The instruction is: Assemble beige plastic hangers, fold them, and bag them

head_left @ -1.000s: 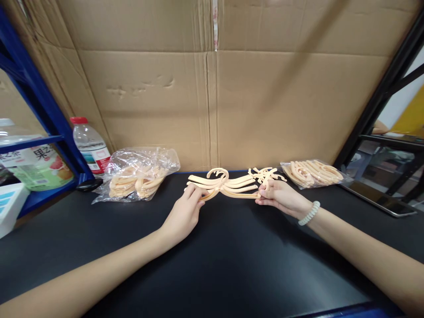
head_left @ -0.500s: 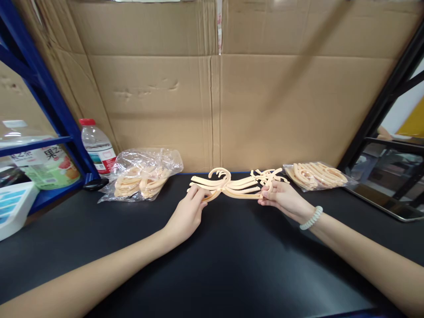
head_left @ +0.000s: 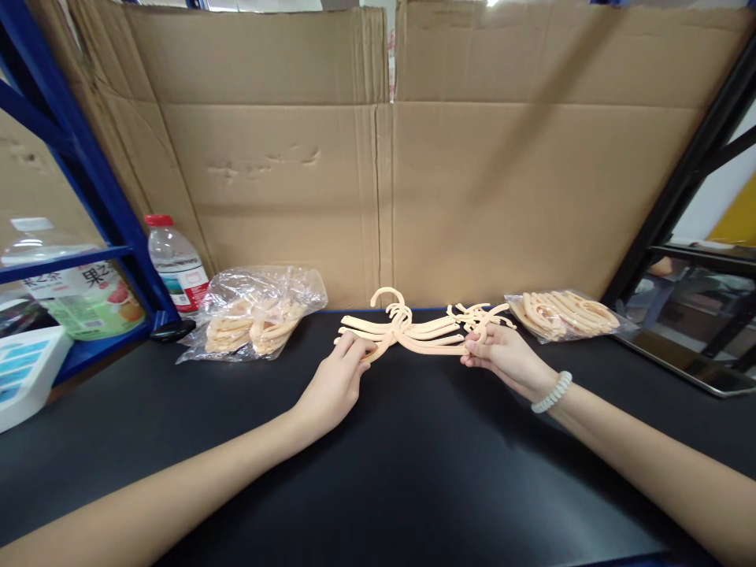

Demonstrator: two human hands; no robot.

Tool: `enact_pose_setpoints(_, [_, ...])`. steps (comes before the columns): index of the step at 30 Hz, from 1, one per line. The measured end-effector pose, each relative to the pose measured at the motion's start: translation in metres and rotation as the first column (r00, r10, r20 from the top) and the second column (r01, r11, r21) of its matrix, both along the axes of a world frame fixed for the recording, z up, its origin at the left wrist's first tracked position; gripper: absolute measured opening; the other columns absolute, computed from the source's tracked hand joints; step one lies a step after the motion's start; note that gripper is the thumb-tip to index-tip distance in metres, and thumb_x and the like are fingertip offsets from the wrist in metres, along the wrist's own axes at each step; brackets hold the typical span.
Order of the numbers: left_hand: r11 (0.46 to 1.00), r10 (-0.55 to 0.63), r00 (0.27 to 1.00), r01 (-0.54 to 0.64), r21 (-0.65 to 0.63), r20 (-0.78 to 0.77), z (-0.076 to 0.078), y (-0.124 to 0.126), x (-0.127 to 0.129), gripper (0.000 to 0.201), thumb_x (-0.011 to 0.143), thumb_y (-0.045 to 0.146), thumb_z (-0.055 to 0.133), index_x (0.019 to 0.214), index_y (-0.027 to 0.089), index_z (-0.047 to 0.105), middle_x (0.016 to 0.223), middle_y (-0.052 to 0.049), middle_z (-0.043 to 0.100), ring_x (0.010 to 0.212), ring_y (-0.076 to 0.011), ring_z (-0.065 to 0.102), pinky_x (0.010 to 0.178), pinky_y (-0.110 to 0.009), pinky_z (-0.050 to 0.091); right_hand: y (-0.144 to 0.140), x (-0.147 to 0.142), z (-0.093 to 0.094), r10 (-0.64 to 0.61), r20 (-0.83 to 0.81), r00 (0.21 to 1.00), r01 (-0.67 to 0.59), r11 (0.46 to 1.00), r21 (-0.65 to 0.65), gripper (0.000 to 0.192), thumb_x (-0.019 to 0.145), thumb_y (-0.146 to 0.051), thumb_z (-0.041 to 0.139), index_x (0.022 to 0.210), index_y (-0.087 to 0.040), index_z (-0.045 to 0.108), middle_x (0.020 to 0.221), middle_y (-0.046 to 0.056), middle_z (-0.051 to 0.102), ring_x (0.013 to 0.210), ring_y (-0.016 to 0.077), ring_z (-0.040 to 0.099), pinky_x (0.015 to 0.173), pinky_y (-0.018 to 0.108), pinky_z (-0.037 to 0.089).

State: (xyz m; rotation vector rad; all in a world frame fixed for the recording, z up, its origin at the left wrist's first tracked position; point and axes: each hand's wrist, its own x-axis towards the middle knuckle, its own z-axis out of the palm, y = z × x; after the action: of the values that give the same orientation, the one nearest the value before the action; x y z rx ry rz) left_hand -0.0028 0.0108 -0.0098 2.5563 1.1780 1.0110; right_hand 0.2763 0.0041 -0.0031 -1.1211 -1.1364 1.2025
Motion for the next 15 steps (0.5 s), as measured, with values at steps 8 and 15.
enact_pose_setpoints(8, [1.0,-0.017,0.996,0.018,-0.017,0.09,0.001,0.0,0.0,0.018,0.091,0.016,0.041,0.102,0.022,0.054,0.101,-0.006,0.049,0.092,-0.0199,0.055,0.084,-0.036,0.052,0.002,0.004,0.002,0.095,-0.112,0.989,-0.096,0.995,0.001,0.029,0.064,-0.029,0.081,0.069,-0.018,0.055,0.072,-0.003,0.057,0.069,0.0136,0.062,0.073,0.032,0.053])
enact_pose_setpoints(15, [1.0,0.027,0.997,-0.028,0.014,0.076,0.005,0.004,-0.005,0.016,0.09,0.018,0.043,0.101,0.02,0.055,0.095,-0.005,0.051,0.085,-0.0179,0.056,0.078,-0.033,0.051,0.01,0.016,0.002,0.117,-0.135,0.984,-0.103,0.989,0.103,0.021,0.07,-0.031,0.079,0.083,-0.018,0.069,0.085,0.0,0.062,0.075,0.0105,0.055,0.072,0.026,0.05])
